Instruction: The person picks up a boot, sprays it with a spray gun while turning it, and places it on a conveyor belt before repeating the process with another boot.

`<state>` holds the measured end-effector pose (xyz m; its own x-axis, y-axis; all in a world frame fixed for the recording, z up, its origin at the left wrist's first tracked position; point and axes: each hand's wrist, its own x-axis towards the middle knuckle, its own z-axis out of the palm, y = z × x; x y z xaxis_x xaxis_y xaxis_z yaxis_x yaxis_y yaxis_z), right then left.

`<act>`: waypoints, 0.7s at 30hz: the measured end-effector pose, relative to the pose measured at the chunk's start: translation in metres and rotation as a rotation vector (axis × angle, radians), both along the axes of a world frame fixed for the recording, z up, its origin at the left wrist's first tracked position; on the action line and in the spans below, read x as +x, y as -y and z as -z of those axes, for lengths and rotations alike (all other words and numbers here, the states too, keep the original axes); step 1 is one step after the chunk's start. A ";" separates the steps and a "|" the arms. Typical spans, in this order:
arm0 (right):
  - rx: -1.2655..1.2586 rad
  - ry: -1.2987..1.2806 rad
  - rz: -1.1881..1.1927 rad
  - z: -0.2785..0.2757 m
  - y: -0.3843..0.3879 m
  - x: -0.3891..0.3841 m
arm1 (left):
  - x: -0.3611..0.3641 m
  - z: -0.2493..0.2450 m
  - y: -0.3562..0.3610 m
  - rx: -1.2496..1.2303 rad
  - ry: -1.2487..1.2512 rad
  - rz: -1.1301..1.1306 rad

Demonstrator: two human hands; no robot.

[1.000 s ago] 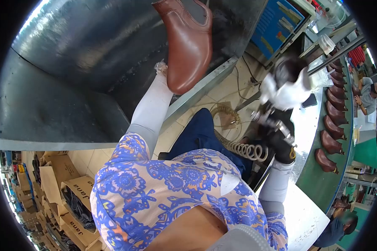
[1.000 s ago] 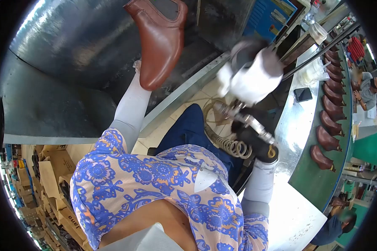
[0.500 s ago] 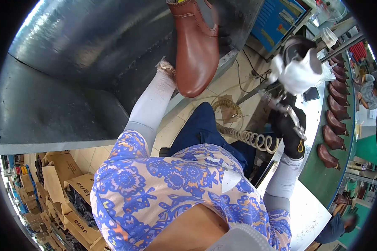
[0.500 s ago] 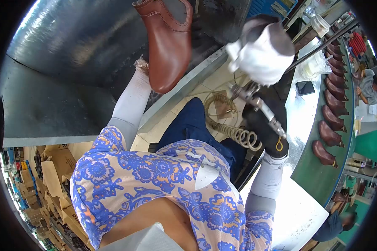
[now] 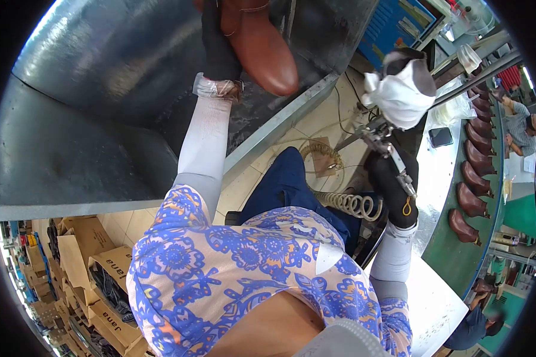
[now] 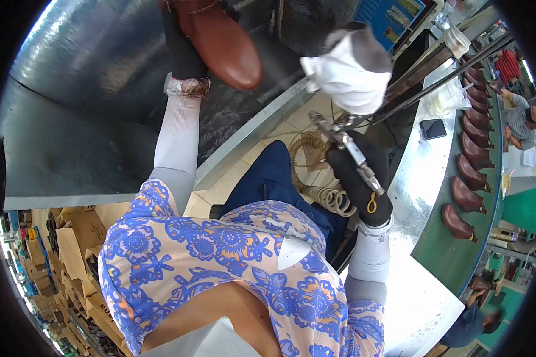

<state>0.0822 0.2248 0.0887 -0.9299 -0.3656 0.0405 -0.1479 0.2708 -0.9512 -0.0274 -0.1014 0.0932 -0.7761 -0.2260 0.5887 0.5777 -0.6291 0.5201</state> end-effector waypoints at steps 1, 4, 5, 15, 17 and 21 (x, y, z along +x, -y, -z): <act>0.015 -0.003 -0.059 -0.004 0.003 -0.001 | 0.002 -0.003 -0.001 0.000 -0.002 -0.002; -0.006 -0.127 -0.170 0.004 0.003 -0.006 | 0.011 -0.016 -0.002 -0.087 -0.016 -0.195; 0.018 -0.138 -0.184 0.004 0.004 -0.009 | 0.013 -0.019 0.000 -0.104 -0.016 -0.188; 0.031 -0.205 -0.103 -0.001 0.010 0.000 | 0.014 -0.019 0.007 -0.107 -0.067 -0.130; -0.057 -0.268 -0.202 0.005 0.008 -0.002 | 0.013 -0.019 0.005 -0.101 -0.080 -0.116; 0.045 -0.238 -0.042 0.000 0.010 0.002 | 0.012 -0.017 0.002 -0.095 -0.091 -0.092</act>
